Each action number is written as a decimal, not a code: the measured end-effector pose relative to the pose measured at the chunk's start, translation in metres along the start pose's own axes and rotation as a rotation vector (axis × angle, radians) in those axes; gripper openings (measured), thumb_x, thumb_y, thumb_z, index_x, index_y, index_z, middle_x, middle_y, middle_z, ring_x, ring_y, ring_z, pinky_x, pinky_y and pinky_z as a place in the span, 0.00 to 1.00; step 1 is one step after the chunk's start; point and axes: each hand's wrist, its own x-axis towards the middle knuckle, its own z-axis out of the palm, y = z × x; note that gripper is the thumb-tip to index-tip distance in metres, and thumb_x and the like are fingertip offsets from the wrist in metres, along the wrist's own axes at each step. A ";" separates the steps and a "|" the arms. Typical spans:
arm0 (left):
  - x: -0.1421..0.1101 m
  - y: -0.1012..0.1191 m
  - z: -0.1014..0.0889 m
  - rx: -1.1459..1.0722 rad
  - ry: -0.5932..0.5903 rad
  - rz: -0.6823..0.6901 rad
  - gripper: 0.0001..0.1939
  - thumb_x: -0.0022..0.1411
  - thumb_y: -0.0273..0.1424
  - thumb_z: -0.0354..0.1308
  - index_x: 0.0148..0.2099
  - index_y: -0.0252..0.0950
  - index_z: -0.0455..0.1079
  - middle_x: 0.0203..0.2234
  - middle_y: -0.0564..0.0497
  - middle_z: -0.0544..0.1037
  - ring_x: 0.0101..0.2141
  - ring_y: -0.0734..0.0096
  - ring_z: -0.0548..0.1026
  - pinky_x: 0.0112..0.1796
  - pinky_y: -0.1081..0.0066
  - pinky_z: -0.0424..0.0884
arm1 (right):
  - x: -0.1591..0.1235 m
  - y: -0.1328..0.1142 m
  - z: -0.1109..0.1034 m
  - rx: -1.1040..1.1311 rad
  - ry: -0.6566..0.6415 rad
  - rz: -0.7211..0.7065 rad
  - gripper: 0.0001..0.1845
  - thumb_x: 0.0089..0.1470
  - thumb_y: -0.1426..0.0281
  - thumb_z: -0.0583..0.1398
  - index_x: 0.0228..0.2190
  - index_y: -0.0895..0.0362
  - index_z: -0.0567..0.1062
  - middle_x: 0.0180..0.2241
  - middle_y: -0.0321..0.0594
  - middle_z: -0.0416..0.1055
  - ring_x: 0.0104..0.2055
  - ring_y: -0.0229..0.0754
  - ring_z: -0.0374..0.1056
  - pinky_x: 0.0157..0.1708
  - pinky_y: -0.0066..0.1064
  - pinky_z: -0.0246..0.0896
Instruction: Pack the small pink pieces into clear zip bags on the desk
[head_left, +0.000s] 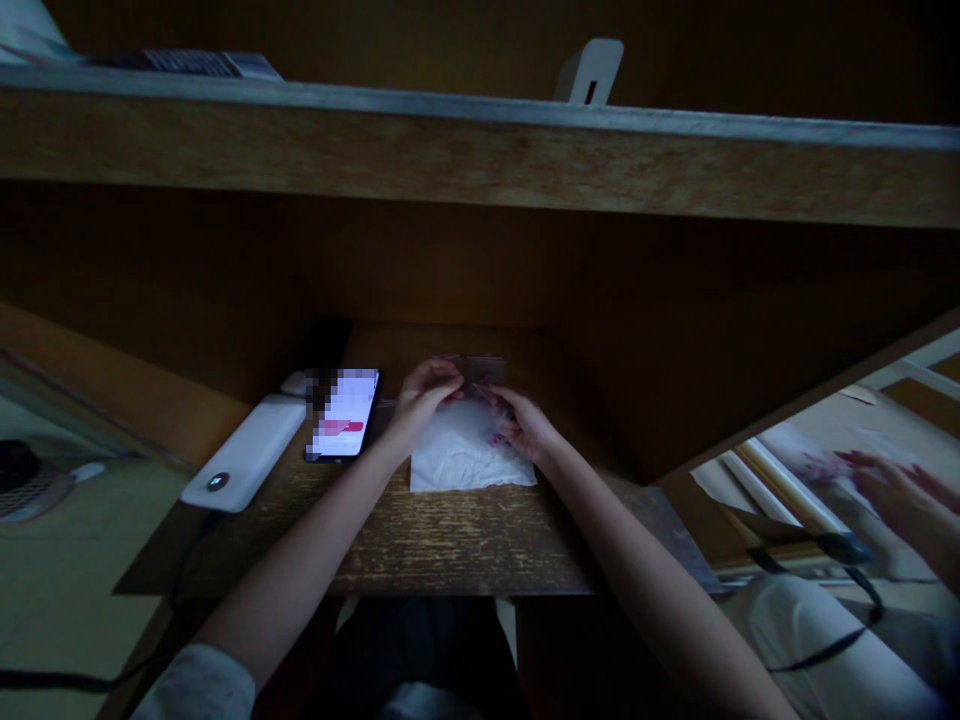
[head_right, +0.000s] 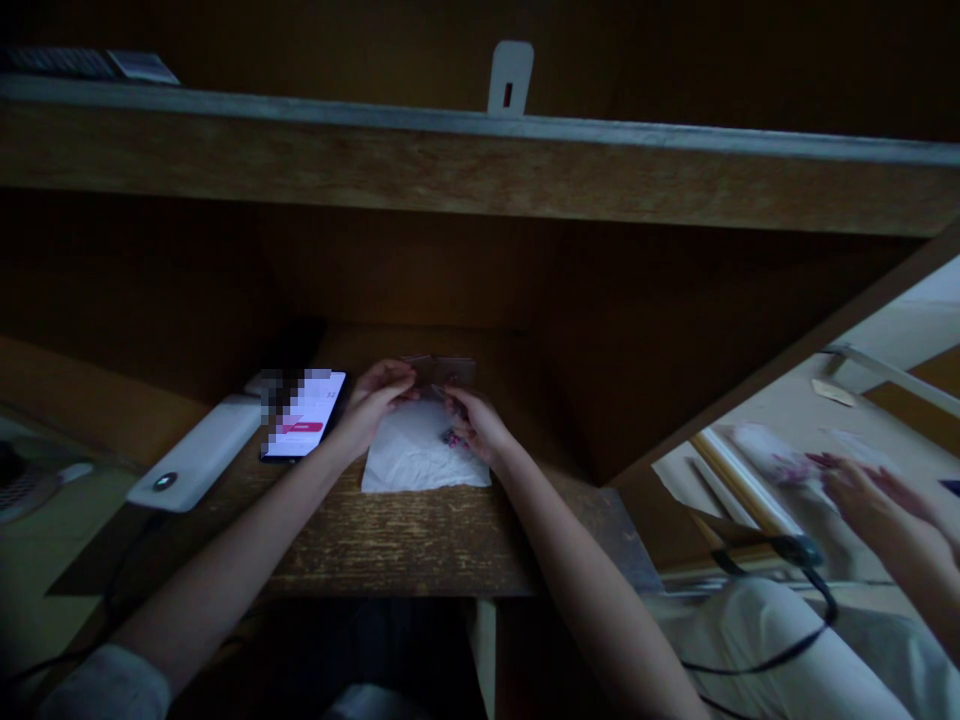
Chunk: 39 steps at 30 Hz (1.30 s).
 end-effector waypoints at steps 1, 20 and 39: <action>0.000 -0.001 0.000 -0.001 -0.020 -0.011 0.12 0.46 0.27 0.62 0.35 0.36 0.67 0.33 0.53 0.72 0.30 0.75 0.71 0.34 0.73 0.67 | 0.000 0.000 0.001 -0.012 -0.002 -0.021 0.13 0.41 0.64 0.63 0.21 0.58 0.65 0.15 0.26 0.58 0.12 0.25 0.42 0.10 0.23 0.33; -0.015 0.003 -0.075 0.618 0.142 0.133 0.11 0.48 0.23 0.55 0.37 0.34 0.68 0.33 0.49 0.73 0.31 0.70 0.72 0.32 0.70 0.69 | 0.009 0.006 -0.006 -0.042 0.331 -0.380 0.24 0.44 0.50 0.60 0.18 0.55 0.59 0.13 0.28 0.51 0.13 0.28 0.41 0.09 0.23 0.32; -0.020 0.027 -0.056 0.345 0.017 0.159 0.12 0.47 0.25 0.60 0.38 0.34 0.68 0.33 0.50 0.72 0.32 0.73 0.71 0.33 0.73 0.70 | 0.010 0.015 -0.002 -0.290 0.281 -0.510 0.26 0.47 0.50 0.58 0.14 0.57 0.63 0.15 0.32 0.54 0.18 0.31 0.48 0.16 0.25 0.41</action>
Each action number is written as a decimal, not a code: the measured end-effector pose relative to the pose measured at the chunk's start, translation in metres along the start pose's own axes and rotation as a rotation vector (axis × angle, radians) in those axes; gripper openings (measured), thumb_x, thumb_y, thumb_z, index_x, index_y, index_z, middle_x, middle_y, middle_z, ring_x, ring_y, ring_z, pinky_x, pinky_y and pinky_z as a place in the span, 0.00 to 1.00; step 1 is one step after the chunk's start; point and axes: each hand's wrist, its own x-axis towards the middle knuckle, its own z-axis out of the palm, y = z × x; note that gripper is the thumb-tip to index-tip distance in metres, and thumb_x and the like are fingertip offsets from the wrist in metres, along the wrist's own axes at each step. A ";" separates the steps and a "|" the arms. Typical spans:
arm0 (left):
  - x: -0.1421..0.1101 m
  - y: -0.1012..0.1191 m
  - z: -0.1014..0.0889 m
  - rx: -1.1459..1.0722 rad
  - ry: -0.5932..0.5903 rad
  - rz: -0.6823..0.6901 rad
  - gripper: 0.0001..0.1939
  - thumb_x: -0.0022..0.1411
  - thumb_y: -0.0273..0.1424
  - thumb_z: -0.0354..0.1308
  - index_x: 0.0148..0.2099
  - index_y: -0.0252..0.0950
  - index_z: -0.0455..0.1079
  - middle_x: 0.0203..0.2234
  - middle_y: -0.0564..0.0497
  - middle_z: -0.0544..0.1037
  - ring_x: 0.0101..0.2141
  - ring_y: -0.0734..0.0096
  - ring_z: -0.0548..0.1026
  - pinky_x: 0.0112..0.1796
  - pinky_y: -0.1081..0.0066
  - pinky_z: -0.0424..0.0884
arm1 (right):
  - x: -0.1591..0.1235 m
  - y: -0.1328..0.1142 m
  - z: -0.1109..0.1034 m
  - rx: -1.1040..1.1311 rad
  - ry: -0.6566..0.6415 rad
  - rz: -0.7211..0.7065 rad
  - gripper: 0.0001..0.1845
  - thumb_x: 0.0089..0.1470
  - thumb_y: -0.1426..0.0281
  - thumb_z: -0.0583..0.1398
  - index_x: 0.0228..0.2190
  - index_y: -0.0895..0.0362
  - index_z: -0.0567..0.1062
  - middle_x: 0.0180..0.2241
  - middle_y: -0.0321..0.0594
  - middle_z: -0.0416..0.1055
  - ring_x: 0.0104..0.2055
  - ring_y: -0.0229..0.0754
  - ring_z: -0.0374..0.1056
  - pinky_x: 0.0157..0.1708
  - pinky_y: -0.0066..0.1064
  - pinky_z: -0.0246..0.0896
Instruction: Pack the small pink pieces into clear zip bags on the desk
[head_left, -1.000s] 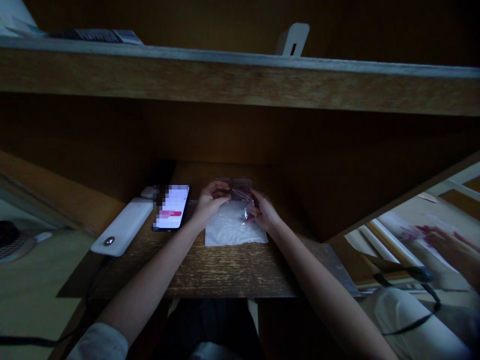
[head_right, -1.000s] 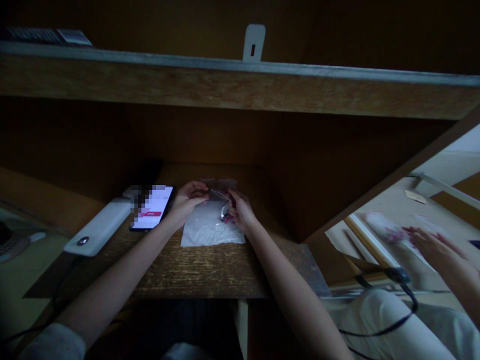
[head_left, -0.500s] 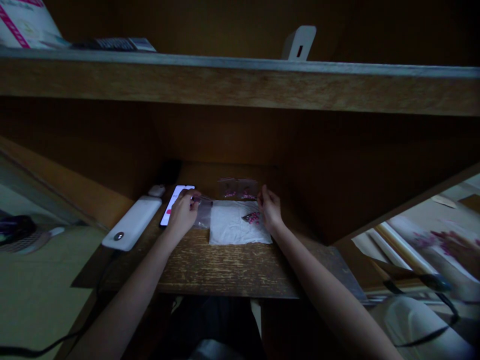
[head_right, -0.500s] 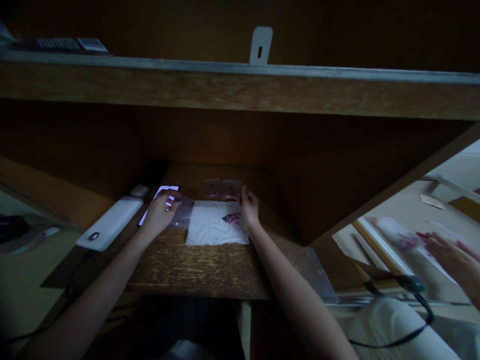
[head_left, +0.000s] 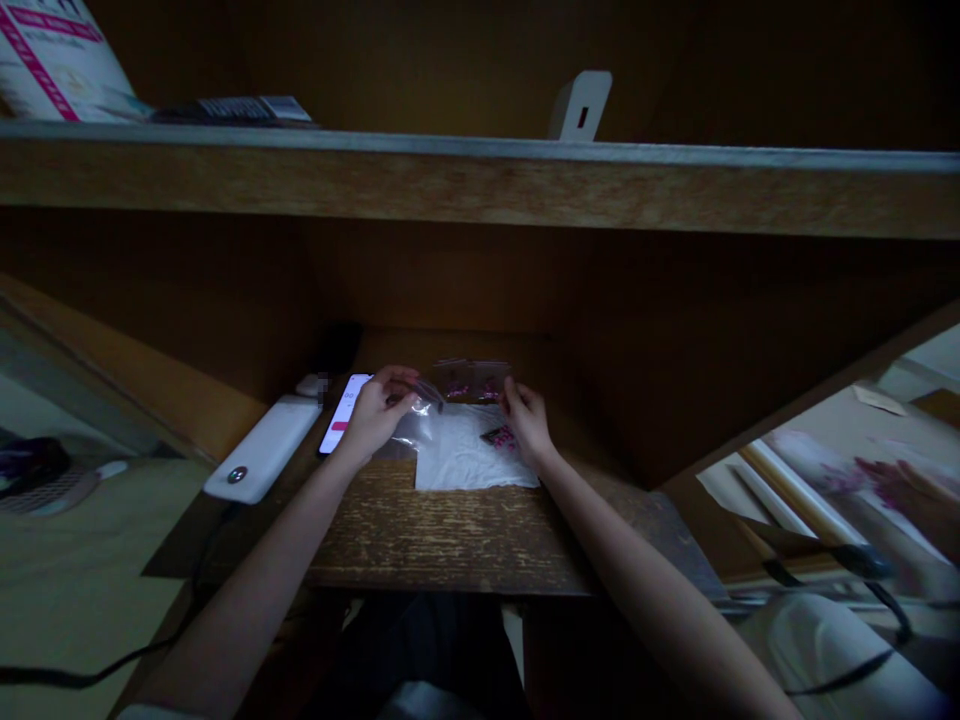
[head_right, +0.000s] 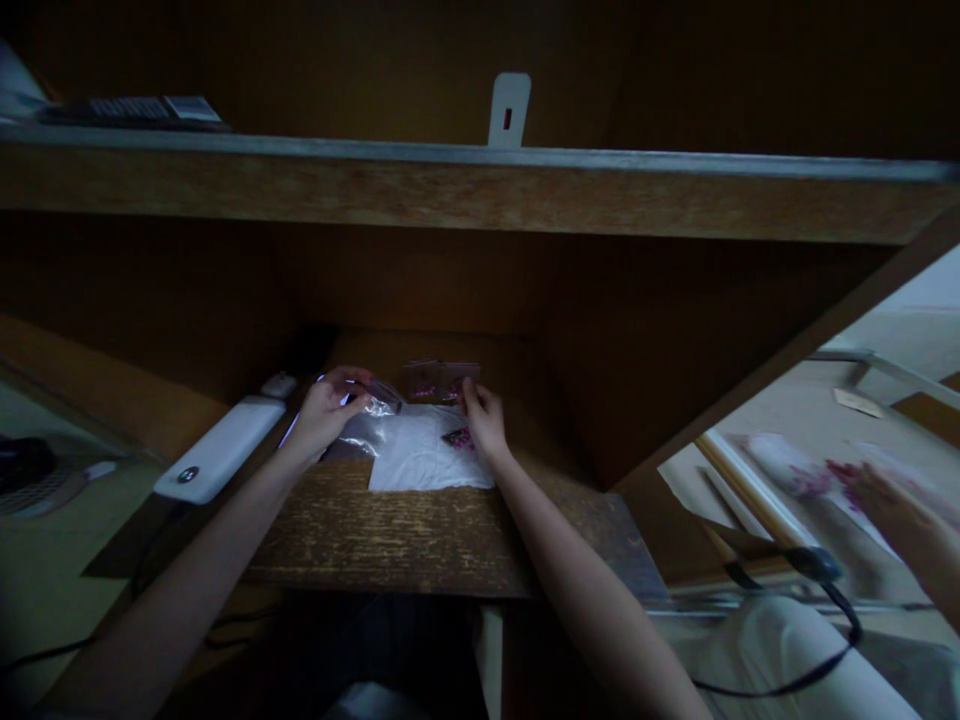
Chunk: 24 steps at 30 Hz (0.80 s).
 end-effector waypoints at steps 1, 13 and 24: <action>0.002 0.004 0.002 -0.081 -0.023 -0.032 0.13 0.46 0.25 0.61 0.38 0.34 0.68 0.33 0.50 0.72 0.32 0.73 0.71 0.32 0.73 0.70 | -0.001 0.001 0.001 -0.025 -0.012 -0.017 0.26 0.47 0.50 0.57 0.14 0.57 0.63 0.15 0.32 0.54 0.18 0.31 0.48 0.16 0.25 0.41; 0.039 -0.014 0.034 -0.424 -0.329 -0.263 0.18 0.44 0.22 0.65 0.41 0.34 0.70 0.33 0.49 0.75 0.33 0.72 0.75 0.35 0.70 0.73 | 0.000 0.009 0.004 -0.096 -0.043 -0.087 0.23 0.49 0.53 0.57 0.16 0.58 0.68 0.17 0.34 0.61 0.20 0.33 0.53 0.20 0.25 0.46; 0.027 -0.036 0.043 -0.598 -0.318 -0.323 0.20 0.45 0.19 0.62 0.43 0.37 0.70 0.35 0.51 0.75 0.38 0.72 0.75 0.42 0.68 0.72 | -0.001 0.006 0.005 -0.044 -0.083 0.009 0.22 0.50 0.53 0.56 0.18 0.57 0.69 0.15 0.33 0.60 0.17 0.32 0.55 0.17 0.24 0.48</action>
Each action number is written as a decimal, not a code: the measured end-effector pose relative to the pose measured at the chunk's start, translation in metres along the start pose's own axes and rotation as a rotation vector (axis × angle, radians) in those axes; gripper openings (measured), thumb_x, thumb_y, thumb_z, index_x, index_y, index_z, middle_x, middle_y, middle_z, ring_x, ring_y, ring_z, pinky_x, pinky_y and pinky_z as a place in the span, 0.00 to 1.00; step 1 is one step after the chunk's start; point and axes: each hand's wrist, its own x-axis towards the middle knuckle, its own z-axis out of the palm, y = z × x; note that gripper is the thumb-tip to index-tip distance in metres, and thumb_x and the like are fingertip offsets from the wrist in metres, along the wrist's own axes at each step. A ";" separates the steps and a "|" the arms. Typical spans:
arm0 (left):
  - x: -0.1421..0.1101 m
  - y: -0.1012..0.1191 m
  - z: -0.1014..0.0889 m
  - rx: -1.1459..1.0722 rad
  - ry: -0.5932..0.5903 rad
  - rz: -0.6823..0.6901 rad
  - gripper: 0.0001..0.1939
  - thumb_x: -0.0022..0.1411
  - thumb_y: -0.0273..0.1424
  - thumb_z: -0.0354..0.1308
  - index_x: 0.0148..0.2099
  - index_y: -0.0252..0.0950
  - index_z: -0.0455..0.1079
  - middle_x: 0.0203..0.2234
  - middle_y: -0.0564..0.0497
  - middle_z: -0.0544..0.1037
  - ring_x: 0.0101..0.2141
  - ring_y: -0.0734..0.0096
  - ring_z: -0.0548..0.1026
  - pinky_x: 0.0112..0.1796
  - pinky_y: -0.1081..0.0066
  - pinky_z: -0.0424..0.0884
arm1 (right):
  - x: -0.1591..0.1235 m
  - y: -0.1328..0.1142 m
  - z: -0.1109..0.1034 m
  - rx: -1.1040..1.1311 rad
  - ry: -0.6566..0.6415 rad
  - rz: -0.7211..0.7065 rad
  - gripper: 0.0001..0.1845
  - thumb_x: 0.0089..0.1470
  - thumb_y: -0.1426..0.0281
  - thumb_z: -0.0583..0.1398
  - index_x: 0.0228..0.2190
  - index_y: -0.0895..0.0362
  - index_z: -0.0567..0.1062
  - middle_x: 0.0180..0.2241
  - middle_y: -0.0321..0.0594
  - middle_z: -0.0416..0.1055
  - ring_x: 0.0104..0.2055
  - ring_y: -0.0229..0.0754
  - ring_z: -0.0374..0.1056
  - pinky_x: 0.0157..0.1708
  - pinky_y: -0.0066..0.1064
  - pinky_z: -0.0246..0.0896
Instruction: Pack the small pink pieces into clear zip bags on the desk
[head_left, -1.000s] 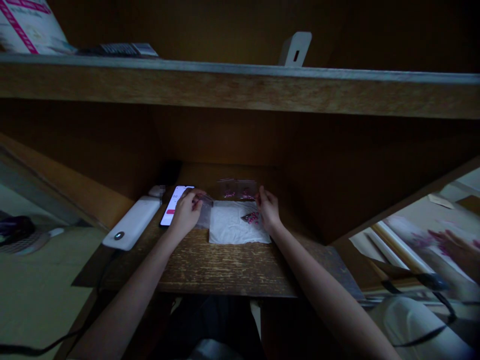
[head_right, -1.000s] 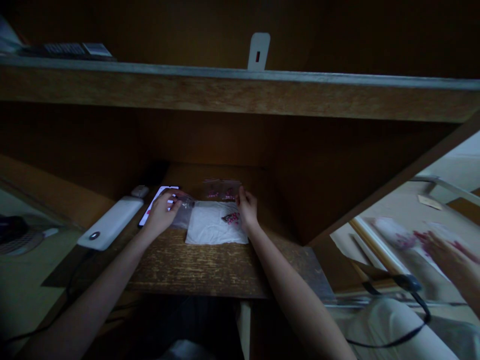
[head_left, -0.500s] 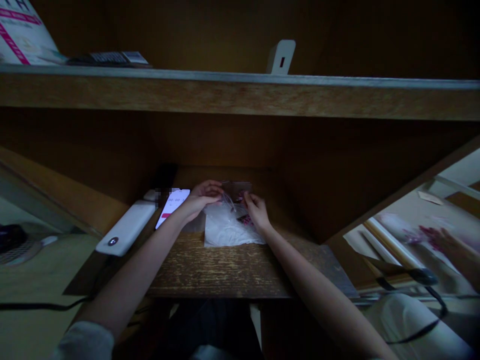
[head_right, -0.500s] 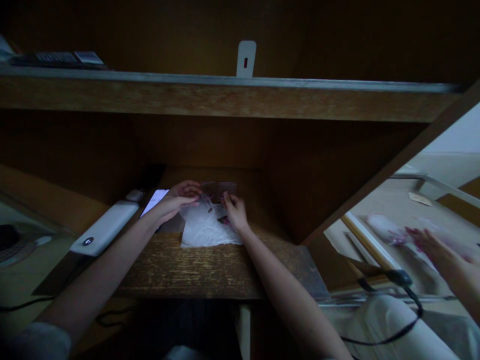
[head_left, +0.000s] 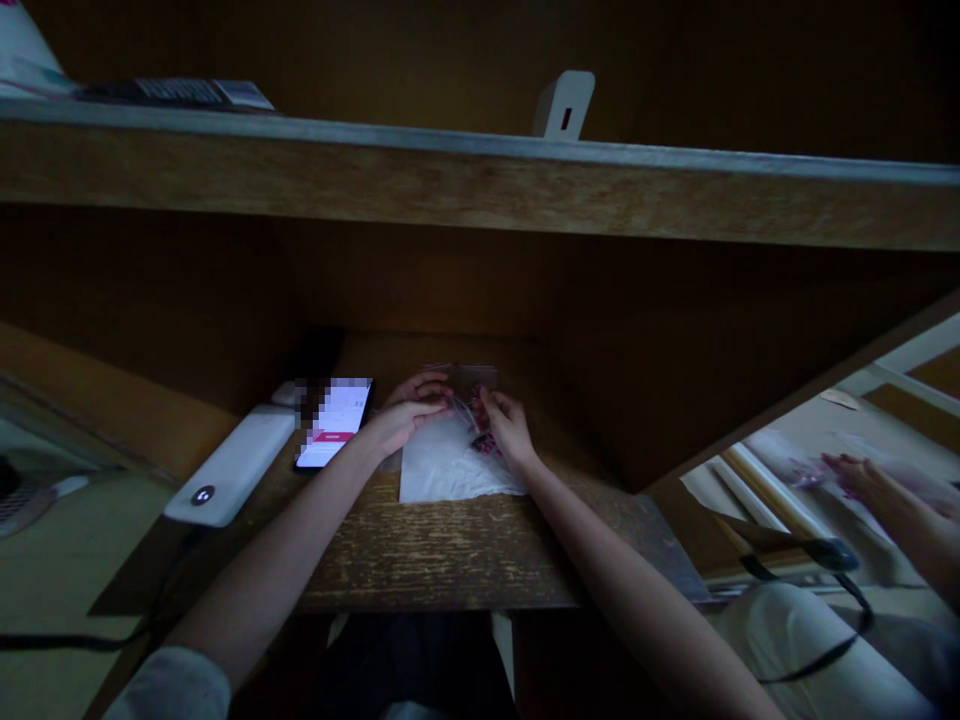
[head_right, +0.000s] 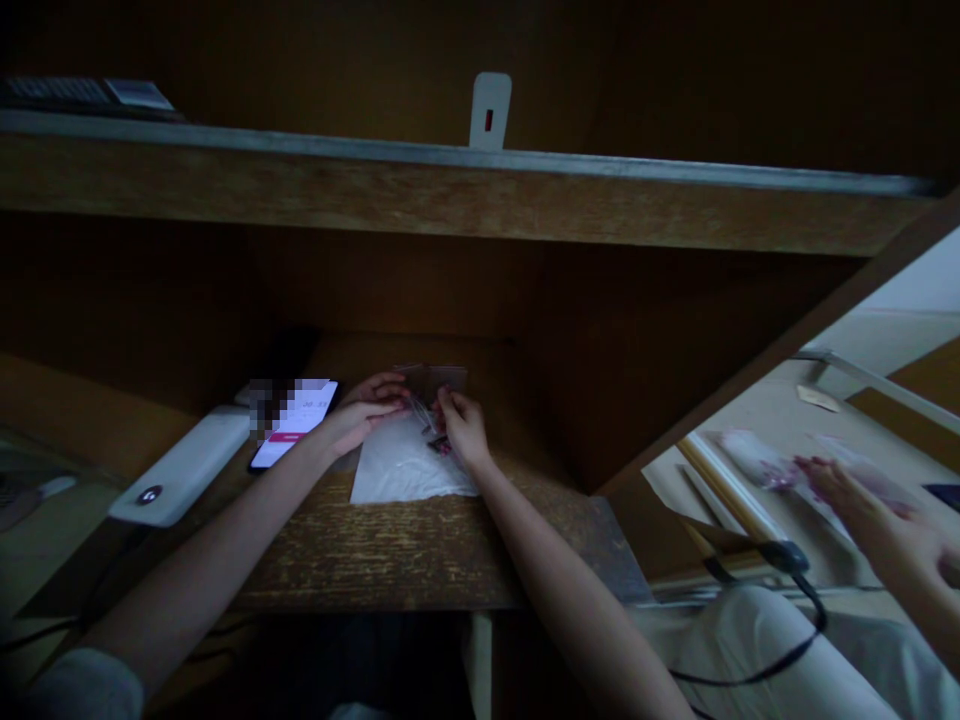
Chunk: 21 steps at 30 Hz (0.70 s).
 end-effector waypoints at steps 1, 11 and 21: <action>-0.001 0.000 0.000 -0.012 0.008 0.003 0.20 0.45 0.19 0.62 0.43 0.37 0.70 0.35 0.51 0.75 0.38 0.71 0.75 0.44 0.67 0.72 | 0.000 -0.001 0.000 0.004 0.001 0.000 0.21 0.50 0.53 0.56 0.18 0.57 0.70 0.15 0.33 0.61 0.17 0.32 0.55 0.17 0.24 0.49; 0.000 -0.004 0.001 -0.187 0.103 -0.006 0.19 0.44 0.16 0.60 0.40 0.36 0.71 0.33 0.52 0.76 0.36 0.72 0.75 0.44 0.67 0.70 | -0.001 -0.009 -0.003 0.004 -0.095 -0.031 0.14 0.48 0.60 0.60 0.21 0.58 0.73 0.23 0.36 0.66 0.27 0.35 0.60 0.29 0.26 0.53; -0.003 -0.005 0.013 -0.166 0.184 0.087 0.20 0.40 0.16 0.60 0.38 0.36 0.71 0.31 0.54 0.75 0.34 0.77 0.72 0.38 0.77 0.66 | -0.003 -0.018 -0.009 0.127 -0.298 0.028 0.11 0.44 0.63 0.63 0.26 0.57 0.72 0.25 0.33 0.63 0.25 0.32 0.55 0.25 0.25 0.48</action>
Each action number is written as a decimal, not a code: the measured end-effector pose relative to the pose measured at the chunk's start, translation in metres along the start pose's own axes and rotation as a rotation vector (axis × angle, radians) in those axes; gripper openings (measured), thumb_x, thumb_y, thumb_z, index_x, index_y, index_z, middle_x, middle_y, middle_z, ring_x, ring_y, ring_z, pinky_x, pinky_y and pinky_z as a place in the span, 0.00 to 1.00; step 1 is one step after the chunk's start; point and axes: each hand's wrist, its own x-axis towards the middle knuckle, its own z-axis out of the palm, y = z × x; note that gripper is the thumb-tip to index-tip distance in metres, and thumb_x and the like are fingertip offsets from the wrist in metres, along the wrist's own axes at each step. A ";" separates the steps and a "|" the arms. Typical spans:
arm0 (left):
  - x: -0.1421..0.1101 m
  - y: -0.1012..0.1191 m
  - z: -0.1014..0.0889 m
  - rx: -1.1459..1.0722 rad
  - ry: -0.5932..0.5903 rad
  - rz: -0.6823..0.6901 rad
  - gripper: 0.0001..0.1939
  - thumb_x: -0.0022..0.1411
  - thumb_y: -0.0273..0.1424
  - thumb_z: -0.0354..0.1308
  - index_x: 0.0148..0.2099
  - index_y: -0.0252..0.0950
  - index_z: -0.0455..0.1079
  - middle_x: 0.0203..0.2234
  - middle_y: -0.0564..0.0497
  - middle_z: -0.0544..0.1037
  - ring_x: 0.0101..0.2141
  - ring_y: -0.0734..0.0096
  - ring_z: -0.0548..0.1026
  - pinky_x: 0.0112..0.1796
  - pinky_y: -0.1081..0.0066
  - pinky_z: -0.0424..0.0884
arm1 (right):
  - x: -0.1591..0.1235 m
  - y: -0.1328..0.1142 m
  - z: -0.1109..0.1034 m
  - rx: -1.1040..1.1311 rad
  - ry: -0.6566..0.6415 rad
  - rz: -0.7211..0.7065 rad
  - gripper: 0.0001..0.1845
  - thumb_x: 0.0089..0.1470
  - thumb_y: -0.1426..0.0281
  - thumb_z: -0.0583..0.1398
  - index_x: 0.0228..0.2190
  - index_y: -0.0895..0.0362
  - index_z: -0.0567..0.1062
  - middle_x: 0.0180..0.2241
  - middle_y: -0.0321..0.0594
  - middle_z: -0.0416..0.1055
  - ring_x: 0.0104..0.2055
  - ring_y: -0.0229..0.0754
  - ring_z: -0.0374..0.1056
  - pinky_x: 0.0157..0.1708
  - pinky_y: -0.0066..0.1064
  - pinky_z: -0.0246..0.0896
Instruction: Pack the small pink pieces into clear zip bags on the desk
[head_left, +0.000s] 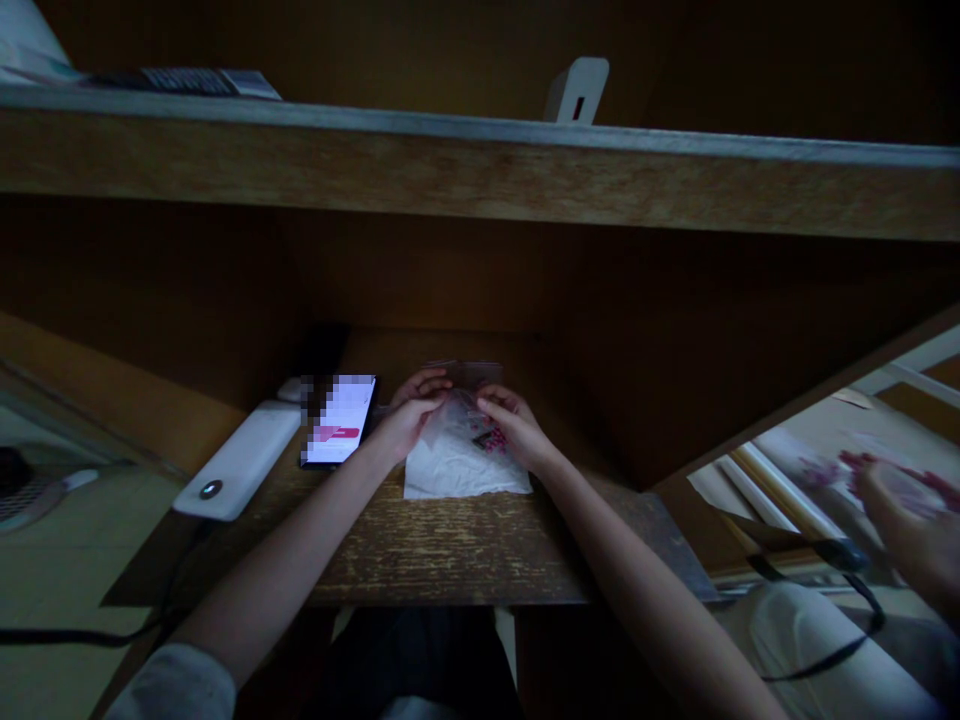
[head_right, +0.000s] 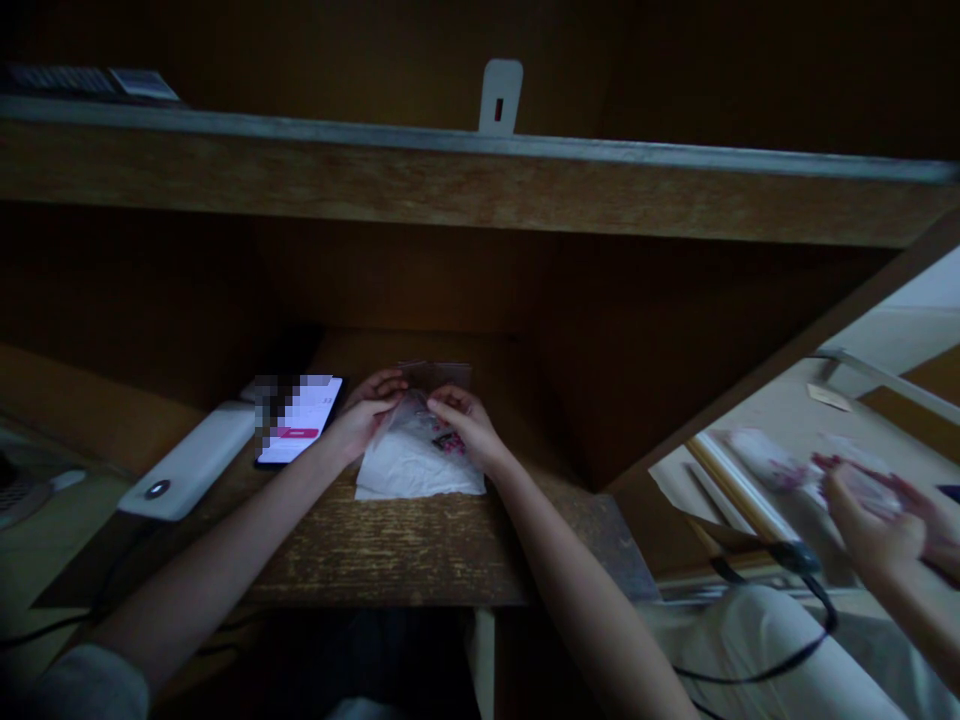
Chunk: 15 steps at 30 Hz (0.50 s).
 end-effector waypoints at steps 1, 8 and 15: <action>-0.001 0.000 0.002 0.006 0.008 0.019 0.20 0.39 0.16 0.61 0.37 0.36 0.71 0.31 0.54 0.75 0.33 0.78 0.72 0.37 0.78 0.66 | 0.000 -0.001 0.000 0.014 -0.009 0.007 0.11 0.44 0.63 0.63 0.27 0.57 0.72 0.25 0.33 0.62 0.25 0.32 0.55 0.24 0.25 0.48; -0.006 0.001 0.011 0.067 0.031 0.095 0.18 0.38 0.17 0.62 0.35 0.34 0.70 0.29 0.54 0.74 0.32 0.79 0.71 0.35 0.78 0.68 | -0.002 -0.008 0.001 0.088 -0.017 0.111 0.13 0.42 0.64 0.65 0.30 0.56 0.70 0.23 0.30 0.59 0.20 0.29 0.49 0.18 0.24 0.41; -0.011 0.007 0.017 0.129 0.027 0.092 0.18 0.39 0.21 0.65 0.36 0.34 0.68 0.29 0.54 0.72 0.30 0.77 0.71 0.31 0.75 0.71 | -0.003 -0.010 -0.001 0.129 -0.076 0.226 0.13 0.40 0.64 0.66 0.23 0.57 0.68 0.16 0.27 0.53 0.16 0.27 0.43 0.15 0.24 0.35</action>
